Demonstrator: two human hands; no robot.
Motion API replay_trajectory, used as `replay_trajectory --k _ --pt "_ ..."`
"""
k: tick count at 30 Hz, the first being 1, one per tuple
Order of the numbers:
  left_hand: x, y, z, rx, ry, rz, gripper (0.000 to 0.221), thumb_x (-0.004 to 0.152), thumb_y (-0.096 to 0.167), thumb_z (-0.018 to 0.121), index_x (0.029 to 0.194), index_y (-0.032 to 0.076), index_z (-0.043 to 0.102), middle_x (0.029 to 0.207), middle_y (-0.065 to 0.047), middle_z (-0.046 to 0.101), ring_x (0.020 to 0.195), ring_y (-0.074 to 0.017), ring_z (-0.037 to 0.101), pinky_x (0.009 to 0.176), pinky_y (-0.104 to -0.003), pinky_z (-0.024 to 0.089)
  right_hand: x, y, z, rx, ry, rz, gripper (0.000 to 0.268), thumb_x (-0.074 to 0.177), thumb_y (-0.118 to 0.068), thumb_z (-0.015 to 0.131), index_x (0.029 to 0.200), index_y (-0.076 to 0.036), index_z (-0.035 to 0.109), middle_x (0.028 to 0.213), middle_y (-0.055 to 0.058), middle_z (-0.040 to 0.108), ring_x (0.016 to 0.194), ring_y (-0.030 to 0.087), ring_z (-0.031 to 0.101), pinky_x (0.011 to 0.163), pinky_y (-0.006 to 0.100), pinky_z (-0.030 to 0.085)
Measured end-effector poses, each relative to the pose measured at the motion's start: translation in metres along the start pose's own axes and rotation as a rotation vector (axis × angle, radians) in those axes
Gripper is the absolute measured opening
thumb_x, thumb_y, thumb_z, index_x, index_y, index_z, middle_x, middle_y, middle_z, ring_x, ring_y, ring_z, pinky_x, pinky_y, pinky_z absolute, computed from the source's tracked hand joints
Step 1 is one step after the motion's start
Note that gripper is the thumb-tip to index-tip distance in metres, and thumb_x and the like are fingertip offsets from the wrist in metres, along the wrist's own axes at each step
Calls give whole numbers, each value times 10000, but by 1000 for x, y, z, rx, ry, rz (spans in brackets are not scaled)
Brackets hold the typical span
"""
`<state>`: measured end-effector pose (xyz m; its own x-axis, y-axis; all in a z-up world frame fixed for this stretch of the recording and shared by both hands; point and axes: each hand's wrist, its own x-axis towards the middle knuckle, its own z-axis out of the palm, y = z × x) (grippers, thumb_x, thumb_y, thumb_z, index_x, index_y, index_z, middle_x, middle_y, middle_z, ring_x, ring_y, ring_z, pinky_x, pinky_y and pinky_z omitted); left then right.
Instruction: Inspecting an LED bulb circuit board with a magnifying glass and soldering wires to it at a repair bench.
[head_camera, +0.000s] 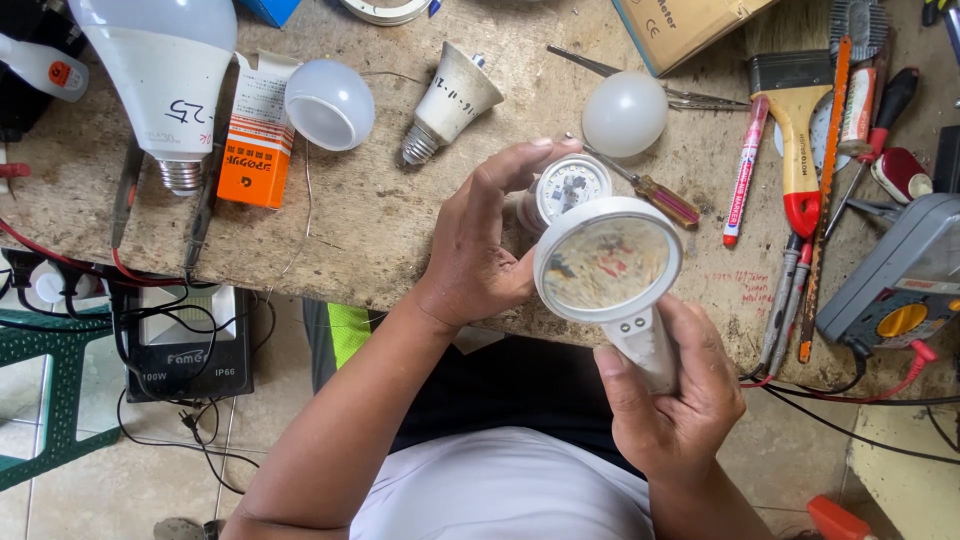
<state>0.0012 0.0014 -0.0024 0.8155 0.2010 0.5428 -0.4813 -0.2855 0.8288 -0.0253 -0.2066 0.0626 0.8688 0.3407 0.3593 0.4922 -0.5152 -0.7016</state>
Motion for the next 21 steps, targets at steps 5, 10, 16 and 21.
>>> replay_trajectory --k 5,10,16,21 --pt "0 4 -2 -35 -17 -41 674 996 202 784 1482 142 321 1494 -179 589 1388 -332 662 1120 -404 631 -1 0 0 -22 4 4 480 890 -219 695 1234 103 609 1067 177 662 940 273 643 870 362 519" --pt "1 5 -1 -32 0 -58 635 1021 264 739 1486 123 330 1492 -162 593 1408 -320 647 1155 -406 617 0 -1 0 -1 3 10 461 894 -202 692 1225 108 607 1042 171 651 920 263 627 867 354 509" --pt "0 5 0 -199 -16 -55 733 978 98 818 1501 142 307 1490 -203 584 1326 -285 695 1021 -354 684 -5 2 0 -10 -5 3 487 890 -223 696 1229 112 601 1020 161 635 891 254 605 828 349 499" --pt "0 6 -1 -6 5 -47 723 930 210 875 1441 182 365 1409 -76 666 1247 -242 760 1020 -349 637 -7 2 1 0 -28 -20 488 880 -249 695 1216 96 615 1070 193 675 920 279 647 867 363 519"
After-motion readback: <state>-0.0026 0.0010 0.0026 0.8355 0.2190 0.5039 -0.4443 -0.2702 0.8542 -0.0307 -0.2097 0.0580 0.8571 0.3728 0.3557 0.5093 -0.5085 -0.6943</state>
